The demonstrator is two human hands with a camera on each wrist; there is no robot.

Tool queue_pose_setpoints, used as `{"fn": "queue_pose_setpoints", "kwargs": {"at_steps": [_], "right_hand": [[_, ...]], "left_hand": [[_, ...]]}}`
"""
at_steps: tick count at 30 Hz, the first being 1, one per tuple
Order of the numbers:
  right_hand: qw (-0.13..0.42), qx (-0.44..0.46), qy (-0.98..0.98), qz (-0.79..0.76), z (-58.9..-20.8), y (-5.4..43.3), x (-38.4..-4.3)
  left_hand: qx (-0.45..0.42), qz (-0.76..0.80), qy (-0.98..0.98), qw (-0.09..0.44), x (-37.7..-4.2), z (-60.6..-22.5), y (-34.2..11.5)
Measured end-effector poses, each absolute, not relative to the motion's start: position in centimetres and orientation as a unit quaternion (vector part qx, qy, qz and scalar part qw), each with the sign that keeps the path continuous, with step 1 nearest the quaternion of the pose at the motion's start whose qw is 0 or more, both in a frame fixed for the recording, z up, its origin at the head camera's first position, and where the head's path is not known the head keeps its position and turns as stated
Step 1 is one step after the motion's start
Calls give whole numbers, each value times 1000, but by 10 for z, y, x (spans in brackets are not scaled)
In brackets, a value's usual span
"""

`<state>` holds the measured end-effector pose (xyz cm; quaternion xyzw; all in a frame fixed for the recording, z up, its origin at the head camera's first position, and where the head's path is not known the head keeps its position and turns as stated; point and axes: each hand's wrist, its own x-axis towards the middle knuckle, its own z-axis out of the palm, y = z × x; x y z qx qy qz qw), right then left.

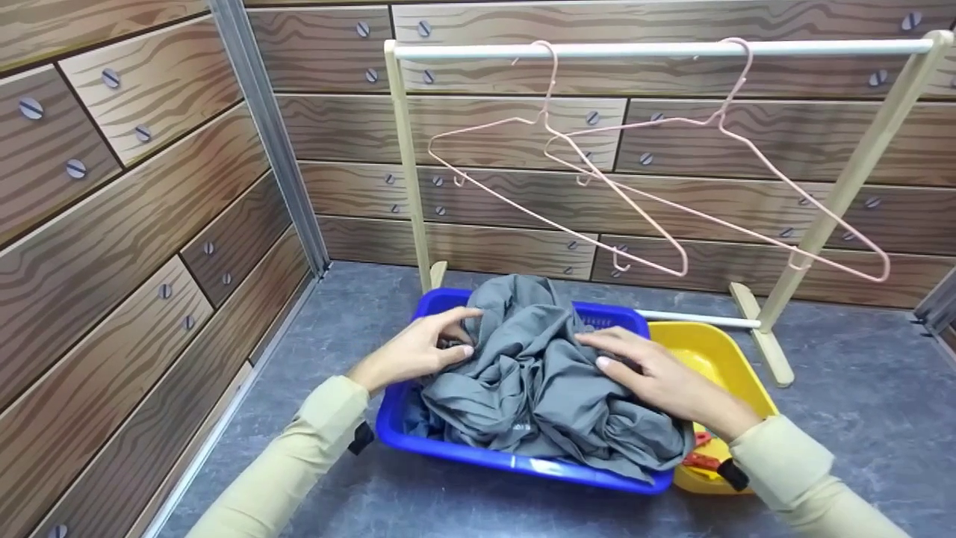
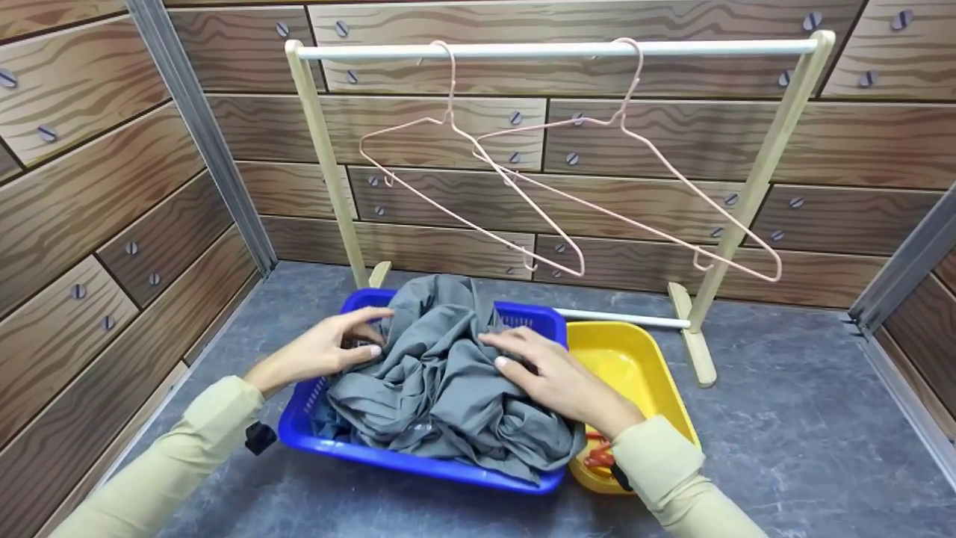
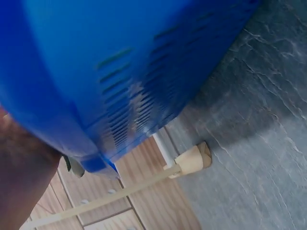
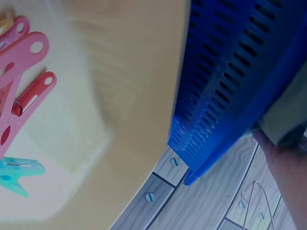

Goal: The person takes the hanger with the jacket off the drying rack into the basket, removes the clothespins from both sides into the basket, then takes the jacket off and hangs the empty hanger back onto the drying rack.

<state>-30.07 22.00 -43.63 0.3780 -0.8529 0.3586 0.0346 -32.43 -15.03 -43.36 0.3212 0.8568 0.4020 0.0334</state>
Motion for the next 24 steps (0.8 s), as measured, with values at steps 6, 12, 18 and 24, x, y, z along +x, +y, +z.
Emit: {"fn": "queue_pose_setpoints", "kwargs": {"at_steps": [6,12,18,24], "right_hand": [[16,393,-859,329,-446,220,-301],[14,384,-856,346,-442,223,-300],[31,352,-860,368,-434,232,-305],[74,335,-873,346,-429,241,-311]], "left_hand": [[332,313,888,55,-315,-439,-152],[335,309,887,81,-310,-436,-153],[309,336,889,37,-321,-431,-156],[266,332,904,-31,-339,-419,-162]]}}
